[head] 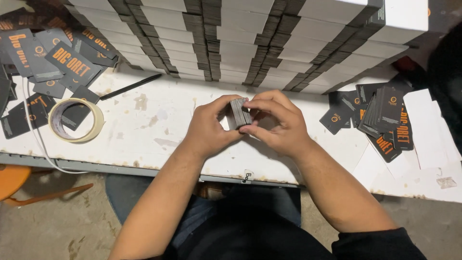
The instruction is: Counting and stacking small printed cards on a workbench.
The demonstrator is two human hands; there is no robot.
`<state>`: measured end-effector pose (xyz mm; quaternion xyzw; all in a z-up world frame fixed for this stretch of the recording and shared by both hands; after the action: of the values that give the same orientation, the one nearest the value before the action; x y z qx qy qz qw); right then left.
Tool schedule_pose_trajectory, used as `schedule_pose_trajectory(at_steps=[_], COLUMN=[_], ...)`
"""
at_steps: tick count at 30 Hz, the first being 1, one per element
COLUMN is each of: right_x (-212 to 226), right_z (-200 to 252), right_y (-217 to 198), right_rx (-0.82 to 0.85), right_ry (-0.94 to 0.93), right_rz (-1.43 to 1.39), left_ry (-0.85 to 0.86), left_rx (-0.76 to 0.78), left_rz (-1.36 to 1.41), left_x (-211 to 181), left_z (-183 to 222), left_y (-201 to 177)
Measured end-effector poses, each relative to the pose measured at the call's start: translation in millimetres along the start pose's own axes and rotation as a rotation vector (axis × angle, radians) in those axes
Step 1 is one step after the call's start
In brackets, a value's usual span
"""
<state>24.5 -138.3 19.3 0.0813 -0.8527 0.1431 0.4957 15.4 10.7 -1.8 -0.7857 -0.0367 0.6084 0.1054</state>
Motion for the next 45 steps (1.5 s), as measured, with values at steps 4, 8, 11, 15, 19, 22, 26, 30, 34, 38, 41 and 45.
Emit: schedule_pose_trajectory(at_steps=[4,8,11,15,19,22,26,30,34,38,41,45], right_x=[-5.3,-6.0,-1.4,9.6,6.4,-0.5,2.1,11.4,1.9,-3.2,-5.5,-12.9], right_z=[0.9,1.1,1.0,2.6,5.7,7.7,5.3,0.3,2.0,6.6,9.0,13.3], right_y=[0.4,0.4,1.5,13.3,17.8,17.8,15.9,14.5,20.6,26.9,29.4,31.9], right_rx=[-0.014,-0.016,-0.011,-0.071,-0.077,-0.105,-0.086,-0.010,0.025,-0.014,0.006,0.007], right_ry=[0.005,0.005,-0.055,-0.115,-0.148,-0.103,-0.106,-0.107,-0.155,-0.210,-0.257,-0.300], right_rz=[-0.088,-0.132,-0.045,0.288,0.429,0.459,0.388,0.335,0.402,0.574,0.691,0.817], left_ry=[0.036,0.116,0.150,0.294,0.344,0.394,0.300,-0.039,-0.114,-0.057,-0.027,-0.025], left_rx=[-0.019,-0.035,-0.063,-0.196,-0.277,-0.324,-0.360,-0.329,-0.302,-0.265,-0.276,-0.285], left_rz=[-0.027,-0.053,-0.089,-0.282,-0.354,-0.386,-0.323,0.200,0.356,0.359,0.334,0.345], left_x=[-5.1,-7.6,-4.0,-8.6,13.3,5.4,-1.9,8.6,10.5,7.8,8.5,10.8], left_z=[1.7,2.5,3.3,8.9,10.9,9.3,7.2,2.7,0.7,2.0,2.6,1.8], left_y=[1.9,0.1,0.1,6.3,10.1,9.1,8.4,-2.0,-6.3,0.3,3.5,4.8])
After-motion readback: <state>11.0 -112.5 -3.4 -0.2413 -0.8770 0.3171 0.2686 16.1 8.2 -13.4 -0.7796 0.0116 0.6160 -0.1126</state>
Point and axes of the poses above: each hand's wrist, its own z-axis away from the middle knuckle, its own y-axis out of the palm, x = y × z, the point moved 2 cm from there along -z, towards the middle knuckle, and after that the axes turned 4 degrees about -z, right-handed, at the moved point
